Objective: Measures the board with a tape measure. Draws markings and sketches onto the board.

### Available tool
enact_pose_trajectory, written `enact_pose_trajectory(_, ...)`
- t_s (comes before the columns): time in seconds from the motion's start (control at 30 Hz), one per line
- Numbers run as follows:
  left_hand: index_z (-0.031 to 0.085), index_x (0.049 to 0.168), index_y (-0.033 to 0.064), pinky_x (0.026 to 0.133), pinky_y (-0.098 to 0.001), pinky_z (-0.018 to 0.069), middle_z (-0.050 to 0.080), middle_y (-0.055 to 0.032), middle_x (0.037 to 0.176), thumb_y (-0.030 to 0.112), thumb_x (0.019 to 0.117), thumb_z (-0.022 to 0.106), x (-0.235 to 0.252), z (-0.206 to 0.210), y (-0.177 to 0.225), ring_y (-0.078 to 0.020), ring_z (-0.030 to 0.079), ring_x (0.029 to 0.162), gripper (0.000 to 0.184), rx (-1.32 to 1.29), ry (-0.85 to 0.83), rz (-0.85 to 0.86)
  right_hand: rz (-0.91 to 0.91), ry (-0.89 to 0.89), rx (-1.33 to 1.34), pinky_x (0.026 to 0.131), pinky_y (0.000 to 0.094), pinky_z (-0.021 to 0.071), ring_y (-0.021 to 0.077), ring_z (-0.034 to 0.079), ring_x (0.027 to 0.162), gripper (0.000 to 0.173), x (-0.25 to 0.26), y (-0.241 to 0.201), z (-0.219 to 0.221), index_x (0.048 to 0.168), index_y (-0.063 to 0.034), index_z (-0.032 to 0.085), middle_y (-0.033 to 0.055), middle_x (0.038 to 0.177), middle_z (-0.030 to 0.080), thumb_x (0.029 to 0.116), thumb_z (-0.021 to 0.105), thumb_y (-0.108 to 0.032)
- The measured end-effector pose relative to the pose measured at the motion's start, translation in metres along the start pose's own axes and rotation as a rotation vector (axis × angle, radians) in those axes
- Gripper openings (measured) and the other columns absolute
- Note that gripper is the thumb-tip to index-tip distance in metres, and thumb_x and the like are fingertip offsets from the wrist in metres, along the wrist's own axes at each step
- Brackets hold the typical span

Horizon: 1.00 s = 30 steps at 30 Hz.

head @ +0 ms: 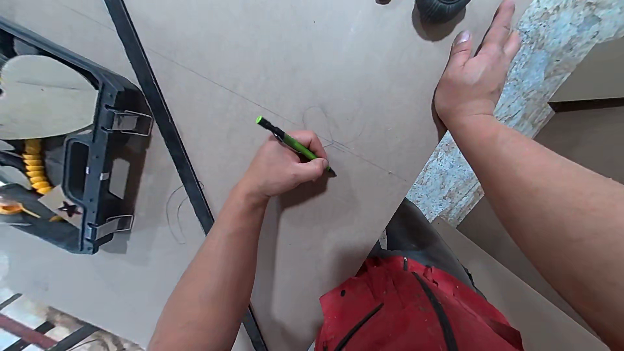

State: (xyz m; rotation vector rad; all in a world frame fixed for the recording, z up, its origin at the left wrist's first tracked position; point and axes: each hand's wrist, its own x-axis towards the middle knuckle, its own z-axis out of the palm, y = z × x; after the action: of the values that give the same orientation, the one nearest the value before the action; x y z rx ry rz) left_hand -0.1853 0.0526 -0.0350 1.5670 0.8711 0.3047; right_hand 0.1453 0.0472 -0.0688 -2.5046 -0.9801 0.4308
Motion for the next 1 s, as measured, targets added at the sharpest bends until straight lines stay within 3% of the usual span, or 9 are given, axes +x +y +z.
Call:
enact_pose_trajectory(0.17,0.064,0.073,0.0173,0.044,-0.0242,0.0390,0.059,0.0057,0.062,0.015,0.0788,0.068,0.013,-0.017,0.014,-0.0047,0.052,0.052,0.007,0.159,-0.266,-0.051,0.009,-0.005,0.000,0.108,0.0364,0.0481,0.0241,0.052,0.137,0.070,0.000,-0.001,0.000,0.166,-0.0172,0.023,0.0187,0.161,0.034,0.1046,0.038,-0.048)
enact_pose_trajectory(0.23,0.063,0.070,0.0183,0.043,-0.0252,0.0373,0.057,0.0061,0.059,0.017,0.0773,0.068,0.016,-0.018,0.017,-0.0049,0.050,0.050,0.009,0.205,-0.308,-0.056,0.012,-0.006,0.009,0.107,0.0365,0.0489,0.0240,0.052,0.136,0.071,0.000,-0.001,-0.001,0.166,-0.0166,0.022,0.0183,0.160,0.036,0.1046,0.039,-0.048)
enact_pose_trajectory(0.77,0.065,0.069,0.0200,0.042,-0.0262,0.0388,0.059,0.0065,0.059,0.019,0.0767,0.069,0.021,-0.021,0.019,-0.0048,0.053,0.050,0.009,0.265,-0.394,-0.071,0.028,-0.004,-0.007,0.102,0.0375,0.0520,0.0241,0.057,0.130,0.070,0.000,-0.002,0.000,0.166,-0.0195,0.022,0.0191,0.160,0.035,0.1052,0.038,-0.050)
enact_pose_trajectory(0.87,0.067,0.071,0.0194,0.043,-0.0252,0.0399,0.060,0.0069,0.060,0.018,0.0793,0.069,0.021,-0.021,0.019,-0.0041,0.053,0.052,0.009,0.259,-0.386,-0.054,0.025,-0.003,-0.002,0.105,0.0386,0.0499,0.0257,0.053,0.135,0.070,0.000,-0.002,0.000,0.166,-0.0187,0.021,0.0197,0.161,0.034,0.1048,0.037,-0.050)
enact_pose_trajectory(1.0,0.070,0.075,0.0178,0.044,-0.0239,0.0433,0.064,0.0053,0.064,0.020,0.0827,0.069,0.020,-0.022,0.015,-0.0046,0.057,0.054,0.008,0.199,-0.358,-0.032,0.038,-0.010,0.002,0.102,0.0390,0.0520,0.0257,0.056,0.132,0.069,-0.001,-0.003,-0.001,0.166,-0.0202,0.021,0.0194,0.162,0.032,0.1049,0.038,-0.049)
